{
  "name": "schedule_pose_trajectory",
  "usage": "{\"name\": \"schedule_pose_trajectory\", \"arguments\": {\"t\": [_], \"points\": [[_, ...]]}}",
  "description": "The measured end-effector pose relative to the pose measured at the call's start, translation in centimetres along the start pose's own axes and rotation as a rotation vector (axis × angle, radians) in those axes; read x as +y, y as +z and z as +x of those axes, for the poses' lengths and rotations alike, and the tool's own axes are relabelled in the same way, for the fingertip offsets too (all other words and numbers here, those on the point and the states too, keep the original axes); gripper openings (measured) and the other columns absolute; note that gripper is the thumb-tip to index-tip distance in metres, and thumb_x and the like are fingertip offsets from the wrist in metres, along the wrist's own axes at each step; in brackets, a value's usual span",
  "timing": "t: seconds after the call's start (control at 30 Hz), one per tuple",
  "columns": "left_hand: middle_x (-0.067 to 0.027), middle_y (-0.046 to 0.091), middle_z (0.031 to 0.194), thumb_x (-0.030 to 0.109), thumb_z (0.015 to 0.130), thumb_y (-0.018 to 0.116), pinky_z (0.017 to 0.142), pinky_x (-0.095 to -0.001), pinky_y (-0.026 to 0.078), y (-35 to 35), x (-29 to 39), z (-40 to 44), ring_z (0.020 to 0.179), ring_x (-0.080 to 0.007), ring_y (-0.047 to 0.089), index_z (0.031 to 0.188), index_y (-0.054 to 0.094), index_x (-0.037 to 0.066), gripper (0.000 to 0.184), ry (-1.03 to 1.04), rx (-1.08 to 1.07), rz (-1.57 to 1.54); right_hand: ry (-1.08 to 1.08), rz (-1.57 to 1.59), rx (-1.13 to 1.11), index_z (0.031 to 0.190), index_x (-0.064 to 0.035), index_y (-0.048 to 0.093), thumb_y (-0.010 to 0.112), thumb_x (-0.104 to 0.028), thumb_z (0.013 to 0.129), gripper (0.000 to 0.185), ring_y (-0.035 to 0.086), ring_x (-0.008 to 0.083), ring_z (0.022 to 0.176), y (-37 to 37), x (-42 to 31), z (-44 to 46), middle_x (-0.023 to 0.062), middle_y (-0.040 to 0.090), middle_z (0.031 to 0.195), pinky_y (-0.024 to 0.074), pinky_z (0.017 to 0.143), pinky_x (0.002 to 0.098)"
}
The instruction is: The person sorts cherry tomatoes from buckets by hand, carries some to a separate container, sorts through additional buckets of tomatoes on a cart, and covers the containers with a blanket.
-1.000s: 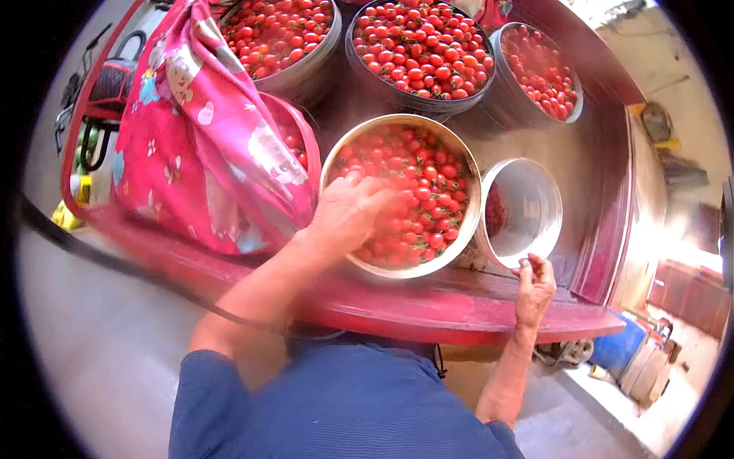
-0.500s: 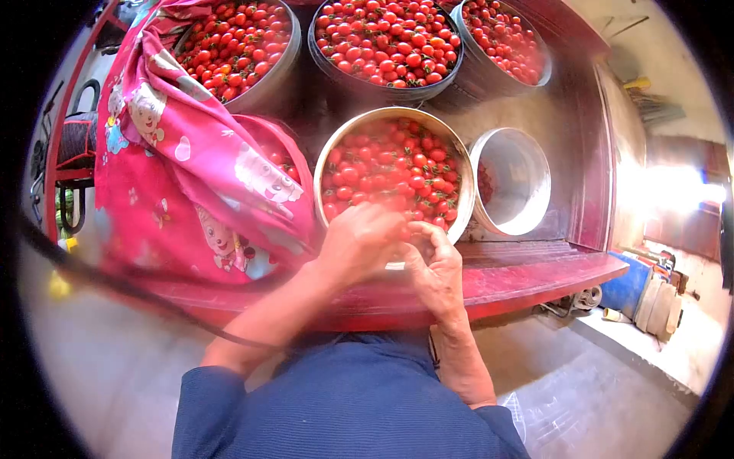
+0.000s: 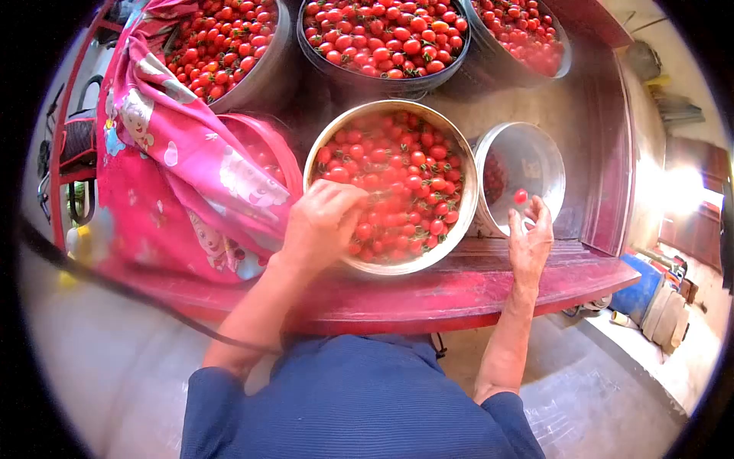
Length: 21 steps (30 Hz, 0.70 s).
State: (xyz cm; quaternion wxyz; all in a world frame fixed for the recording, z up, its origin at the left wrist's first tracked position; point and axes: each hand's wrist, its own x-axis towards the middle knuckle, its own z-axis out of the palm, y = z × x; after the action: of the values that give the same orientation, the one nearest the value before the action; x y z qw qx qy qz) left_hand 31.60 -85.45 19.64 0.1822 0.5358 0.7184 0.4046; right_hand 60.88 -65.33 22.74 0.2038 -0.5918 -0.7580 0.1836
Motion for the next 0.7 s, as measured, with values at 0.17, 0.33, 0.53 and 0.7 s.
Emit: {"name": "schedule_pose_trajectory", "arguments": {"t": [0.17, 0.33, 0.53, 0.7], "points": [[-0.0117, 0.074, 0.109, -0.001, 0.083, 0.074, 0.095, -0.0429, 0.056, 0.5, -0.4, 1.9, 0.109, -0.0329, 0.068, 0.107, 0.073, 0.003, 0.024, -0.016, 0.015, 0.064, -0.176, 0.168, -0.178, 0.113, 0.0006, 0.070, 0.074, -0.005, 0.090, 0.024, 0.070, 0.0283, 0.095, 3.4, -4.1, 0.5, 0.0165, 0.071, 0.107, 0.0559, 0.088, 0.0393], [-0.0110, 0.074, 0.113, 0.001, 0.082, 0.075, 0.097, -0.0434, 0.055, 1.0, -0.8, 3.3, 0.111, -0.0320, 0.068, 0.108, 0.073, 0.004, 0.026, 0.008, -0.017, 0.139, -0.497, 0.148, -0.426, 0.114, -0.0022, 0.069, 0.075, -0.009, 0.088, 0.027, 0.069, 0.0341, 0.104, 8.6, -9.4, 1.2, 0.0165, 0.071, 0.111, 0.0558, 0.091, 0.0432], [-0.0103, 0.075, 0.115, 0.003, 0.081, 0.077, 0.101, -0.0435, 0.053, 1.3, -2.0, 2.9, 0.114, -0.0308, 0.066, 0.108, 0.074, 0.004, 0.027, -0.004, 0.007, 0.169, -0.700, -0.107, -0.497, 0.115, -0.0075, 0.069, 0.075, -0.019, 0.089, 0.029, 0.066, 0.0304, 0.096, 9.7, -10.4, 2.0, 0.0114, 0.066, 0.101, 0.0535, 0.080, 0.0442], [-0.0096, 0.074, 0.116, 0.003, 0.081, 0.078, 0.102, -0.0438, 0.052, 1.4, -2.4, 2.8, 0.115, -0.0307, 0.066, 0.109, 0.074, 0.005, 0.028, -0.003, 0.002, 0.158, -0.610, -0.137, -0.507, 0.113, -0.0083, 0.070, 0.075, -0.020, 0.089, 0.027, 0.064, 0.0307, 0.091, 8.8, -9.4, 0.5, 0.0128, 0.063, 0.095, 0.0535, 0.080, 0.0448]]}}
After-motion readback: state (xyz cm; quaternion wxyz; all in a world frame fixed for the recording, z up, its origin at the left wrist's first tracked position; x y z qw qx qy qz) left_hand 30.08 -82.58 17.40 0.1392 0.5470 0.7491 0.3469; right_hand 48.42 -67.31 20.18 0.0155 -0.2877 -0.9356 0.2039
